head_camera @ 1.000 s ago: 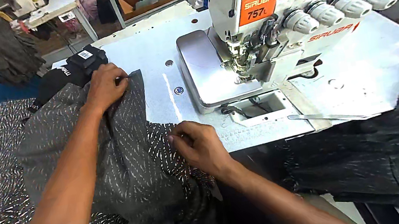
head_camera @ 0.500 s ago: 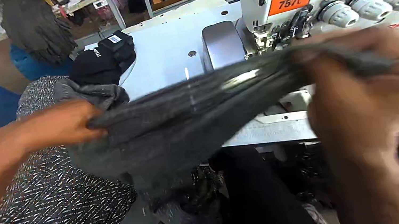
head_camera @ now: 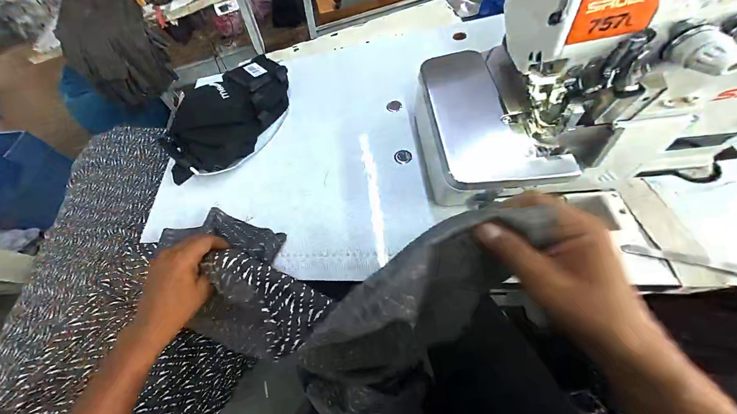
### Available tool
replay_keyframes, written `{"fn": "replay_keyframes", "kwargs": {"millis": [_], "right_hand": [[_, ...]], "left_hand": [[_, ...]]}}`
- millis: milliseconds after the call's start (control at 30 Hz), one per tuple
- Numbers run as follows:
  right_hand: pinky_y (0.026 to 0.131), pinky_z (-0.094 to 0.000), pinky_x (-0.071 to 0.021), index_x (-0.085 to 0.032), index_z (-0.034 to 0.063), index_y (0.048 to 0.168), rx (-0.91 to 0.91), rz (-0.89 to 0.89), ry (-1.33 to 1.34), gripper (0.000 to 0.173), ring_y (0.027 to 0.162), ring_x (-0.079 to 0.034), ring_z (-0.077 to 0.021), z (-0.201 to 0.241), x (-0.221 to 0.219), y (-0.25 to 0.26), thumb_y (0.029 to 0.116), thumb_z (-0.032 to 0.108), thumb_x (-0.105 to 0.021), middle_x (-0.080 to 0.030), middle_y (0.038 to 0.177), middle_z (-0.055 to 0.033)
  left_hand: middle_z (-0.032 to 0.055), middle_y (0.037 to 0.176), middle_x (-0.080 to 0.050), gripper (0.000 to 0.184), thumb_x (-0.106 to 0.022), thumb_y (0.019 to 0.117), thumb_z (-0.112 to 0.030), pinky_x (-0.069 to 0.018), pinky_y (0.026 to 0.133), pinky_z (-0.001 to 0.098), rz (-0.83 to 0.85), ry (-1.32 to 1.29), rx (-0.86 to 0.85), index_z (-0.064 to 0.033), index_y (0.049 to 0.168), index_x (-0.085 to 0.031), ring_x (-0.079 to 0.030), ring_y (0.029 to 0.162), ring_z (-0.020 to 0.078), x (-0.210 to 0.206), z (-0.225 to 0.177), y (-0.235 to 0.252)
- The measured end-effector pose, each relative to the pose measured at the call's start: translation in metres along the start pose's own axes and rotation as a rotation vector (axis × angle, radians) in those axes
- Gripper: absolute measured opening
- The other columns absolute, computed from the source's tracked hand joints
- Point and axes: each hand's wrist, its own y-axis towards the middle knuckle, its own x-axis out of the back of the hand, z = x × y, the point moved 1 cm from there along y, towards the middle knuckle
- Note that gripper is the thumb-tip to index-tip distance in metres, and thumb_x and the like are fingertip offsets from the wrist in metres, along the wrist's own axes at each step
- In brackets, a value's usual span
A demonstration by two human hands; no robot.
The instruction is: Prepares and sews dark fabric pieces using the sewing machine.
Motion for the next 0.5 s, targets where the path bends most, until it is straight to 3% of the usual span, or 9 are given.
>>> {"fn": "replay_keyframes", "kwargs": {"millis": [133, 200, 267, 300, 333, 367, 433, 467, 500], "right_hand": [[0.06, -0.0209, -0.0553, -0.069, 0.0161, 0.103, -0.064, -0.028, -0.053, 0.013, 0.069, -0.063, -0.0008, -0.013, -0.032, 0.001, 0.097, 0.027, -0.065, -0.068, 0.082, 0.0091], [0.066, -0.0216, -0.0577, -0.068, 0.0155, 0.107, -0.108, -0.058, 0.083, 0.014, 0.075, -0.065, -0.0021, -0.007, -0.03, 0.0, 0.1003, 0.026, -0.062, -0.068, 0.089, 0.0075], [0.066, -0.0197, -0.0595, -0.069, 0.0231, 0.107, -0.184, -0.061, 0.354, 0.014, 0.075, -0.067, -0.0008, 0.013, -0.024, 0.007, 0.1035, 0.034, -0.06, -0.07, 0.09, 0.0096], [0.063, -0.0194, -0.0598, -0.07, 0.0264, 0.105, -0.204, -0.034, 0.457, 0.015, 0.072, -0.067, -0.0002, 0.025, -0.02, 0.013, 0.1022, 0.039, -0.062, -0.071, 0.087, 0.01], [0.061, -0.0191, -0.0596, -0.072, 0.0282, 0.103, -0.204, 0.005, 0.524, 0.016, 0.069, -0.067, 0.0005, 0.038, -0.015, 0.021, 0.1004, 0.042, -0.064, -0.072, 0.084, 0.0102], [0.058, -0.018, -0.0589, -0.073, 0.0294, 0.101, -0.187, 0.014, 0.552, 0.014, 0.066, -0.067, 0.0018, 0.051, -0.009, 0.032, 0.0998, 0.041, -0.065, -0.072, 0.082, 0.0109], [0.064, -0.018, -0.0594, -0.072, 0.0286, 0.103, -0.078, -0.115, 0.479, 0.01, 0.072, -0.067, 0.0023, 0.071, 0.009, 0.061, 0.1013, 0.034, -0.064, -0.072, 0.086, 0.0126], [0.077, -0.0218, -0.0608, -0.068, 0.0261, 0.112, 0.003, -0.204, 0.396, 0.012, 0.086, -0.069, 0.0001, 0.076, 0.022, 0.076, 0.1033, 0.03, -0.062, -0.072, 0.098, 0.0127], [0.093, -0.0336, -0.0594, -0.06, 0.0166, 0.128, 0.08, -0.28, 0.351, 0.025, 0.104, -0.068, -0.0093, 0.076, 0.038, 0.092, 0.1054, 0.028, -0.059, -0.07, 0.113, 0.0056]], "left_hand": [[0.0012, 0.099, -0.075, 0.022, -0.068, 0.0825, -0.002, -0.0601, 0.081, 0.0414, -0.091, -0.176, 0.068, -0.0112, 0.101, -0.076, -0.071, 0.09, 0.0129, 0.004, 0.007, 0.005], [0.002, 0.102, -0.073, 0.016, -0.069, 0.0833, -0.006, -0.0597, 0.079, 0.0343, -0.182, -0.445, 0.093, -0.0098, 0.098, -0.074, -0.069, 0.089, 0.0118, 0.021, -0.002, 0.008], [0.0005, 0.106, -0.073, 0.006, -0.066, 0.0899, -0.015, -0.0594, 0.086, 0.0324, -0.136, -0.77, 0.062, -0.0151, 0.094, -0.07, -0.069, 0.098, 0.0128, 0.042, -0.008, 0.021], [-0.0015, 0.101, -0.073, 0.009, -0.061, 0.094, -0.019, -0.0592, 0.085, 0.0313, -0.091, -0.876, 0.077, -0.0172, 0.093, -0.069, -0.069, 0.095, 0.0108, 0.05, -0.006, 0.033], [-0.0041, 0.089, -0.072, 0.013, -0.055, 0.0954, -0.018, -0.0593, 0.074, 0.0279, -0.095, -0.909, 0.135, -0.0176, 0.092, -0.068, -0.068, 0.081, 0.0066, 0.058, -0.002, 0.049], [-0.0063, 0.081, -0.068, 0.014, -0.052, 0.0968, -0.014, -0.0578, 0.064, 0.0251, -0.16, -0.864, 0.208, -0.0161, 0.094, -0.065, -0.065, 0.071, 0.0032, 0.07, 0.003, 0.068], [-0.0043, 0.089, -0.066, 0.013, -0.056, 0.1002, -0.013, -0.0587, 0.069, 0.0277, -0.364, -0.647, 0.359, -0.0107, 0.111, -0.061, -0.064, 0.076, 0.0028, 0.112, 0.011, 0.112], [0.0003, 0.102, -0.066, 0.021, -0.058, 0.1005, -0.016, -0.0581, 0.079, 0.0319, -0.446, -0.483, 0.392, -0.0077, 0.12, -0.061, -0.064, 0.088, 0.006, 0.139, 0.01, 0.131], [0.0098, 0.112, -0.065, 0.029, -0.061, 0.0981, -0.018, -0.0541, 0.088, 0.0394, -0.517, -0.279, 0.397, -0.0006, 0.122, -0.062, -0.062, 0.098, 0.0134, 0.166, 0.0, 0.146]]}}
